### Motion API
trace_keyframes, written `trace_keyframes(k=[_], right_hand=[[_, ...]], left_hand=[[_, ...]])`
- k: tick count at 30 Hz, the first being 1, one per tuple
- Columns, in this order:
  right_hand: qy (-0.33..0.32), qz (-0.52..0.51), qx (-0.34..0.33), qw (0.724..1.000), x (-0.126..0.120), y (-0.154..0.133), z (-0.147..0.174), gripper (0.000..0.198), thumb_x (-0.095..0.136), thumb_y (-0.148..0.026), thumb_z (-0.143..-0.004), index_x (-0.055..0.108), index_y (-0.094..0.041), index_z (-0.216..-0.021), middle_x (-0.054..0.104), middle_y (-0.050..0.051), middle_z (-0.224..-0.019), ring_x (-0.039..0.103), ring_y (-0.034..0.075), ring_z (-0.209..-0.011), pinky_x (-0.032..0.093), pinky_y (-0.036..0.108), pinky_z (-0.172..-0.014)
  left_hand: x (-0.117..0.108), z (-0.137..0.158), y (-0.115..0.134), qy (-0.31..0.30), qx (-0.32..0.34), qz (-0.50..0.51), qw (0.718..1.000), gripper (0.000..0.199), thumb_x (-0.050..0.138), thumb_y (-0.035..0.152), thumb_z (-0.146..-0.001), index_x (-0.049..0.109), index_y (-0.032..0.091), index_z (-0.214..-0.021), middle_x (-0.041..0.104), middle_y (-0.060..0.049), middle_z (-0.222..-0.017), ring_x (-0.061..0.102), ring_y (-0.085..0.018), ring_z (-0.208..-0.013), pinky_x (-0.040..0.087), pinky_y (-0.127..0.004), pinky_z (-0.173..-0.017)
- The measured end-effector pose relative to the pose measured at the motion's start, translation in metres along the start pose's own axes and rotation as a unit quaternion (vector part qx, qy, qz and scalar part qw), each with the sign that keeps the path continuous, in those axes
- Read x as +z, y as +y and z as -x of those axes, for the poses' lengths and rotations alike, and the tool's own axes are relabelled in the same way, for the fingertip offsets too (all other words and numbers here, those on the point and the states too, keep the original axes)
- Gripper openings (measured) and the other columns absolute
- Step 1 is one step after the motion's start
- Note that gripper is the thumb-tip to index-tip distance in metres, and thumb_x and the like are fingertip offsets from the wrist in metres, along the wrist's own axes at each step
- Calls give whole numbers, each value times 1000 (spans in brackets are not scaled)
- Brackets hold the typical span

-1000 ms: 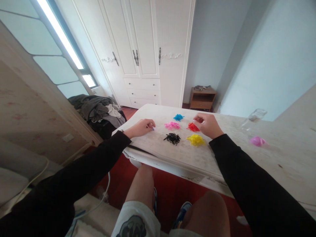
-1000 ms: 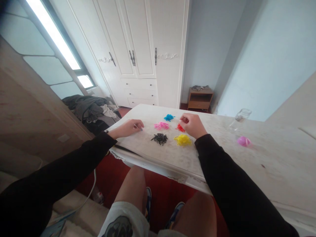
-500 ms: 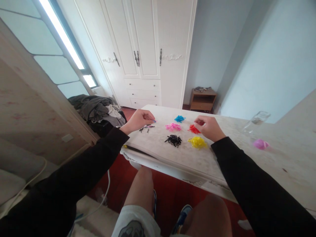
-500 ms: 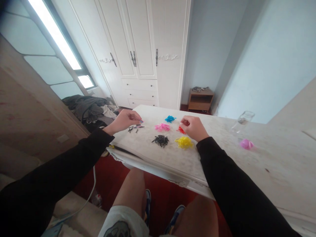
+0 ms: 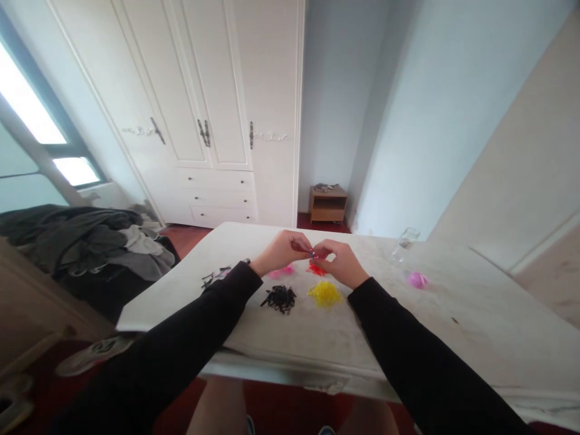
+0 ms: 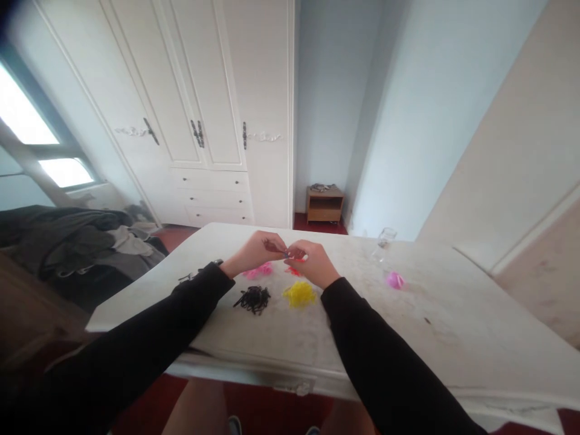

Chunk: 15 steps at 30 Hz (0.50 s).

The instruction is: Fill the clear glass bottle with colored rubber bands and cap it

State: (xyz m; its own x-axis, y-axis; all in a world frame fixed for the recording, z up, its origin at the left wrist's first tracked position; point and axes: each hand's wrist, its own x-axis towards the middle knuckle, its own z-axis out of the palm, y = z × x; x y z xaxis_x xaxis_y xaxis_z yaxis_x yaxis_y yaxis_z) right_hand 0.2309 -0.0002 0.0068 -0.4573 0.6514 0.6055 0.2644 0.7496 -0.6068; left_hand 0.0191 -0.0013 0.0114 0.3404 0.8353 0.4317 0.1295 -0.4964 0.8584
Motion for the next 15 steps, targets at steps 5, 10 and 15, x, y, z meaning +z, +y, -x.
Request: trace_keyframes(k=[5,10,15], right_hand=[[53,12,43,998,-2,8,-1,10,70,-24,-86,78,-19,-85,80,7,-83,72,20,-75,55,33,-72],[59,4,75,995,2,5,-1,8,68,-21,-85,75,-19,-81,78,4,-78,72,20,-73,56,33,-72],[53,-3,85,995,5,2,-1,8,69,-25,-85,75,-20,-84,78,4,-80,72,20,-74,56,34,-73]], left_hand=[[0,-22,-19,-26,-11,59,998,29,93,32,-66,74,12,-77,78,-7,-77,74,-17,-73,60,-28,-72],[-3,-17,-30,-40,-23,69,997,27,92,31,-66,76,13,-78,79,-8,-79,75,-18,-74,61,-31,-75],[-3,-10,-29,-17,-21,54,998,27,91,36,-67,77,16,-78,79,-7,-79,75,-20,-76,63,-35,-78]])
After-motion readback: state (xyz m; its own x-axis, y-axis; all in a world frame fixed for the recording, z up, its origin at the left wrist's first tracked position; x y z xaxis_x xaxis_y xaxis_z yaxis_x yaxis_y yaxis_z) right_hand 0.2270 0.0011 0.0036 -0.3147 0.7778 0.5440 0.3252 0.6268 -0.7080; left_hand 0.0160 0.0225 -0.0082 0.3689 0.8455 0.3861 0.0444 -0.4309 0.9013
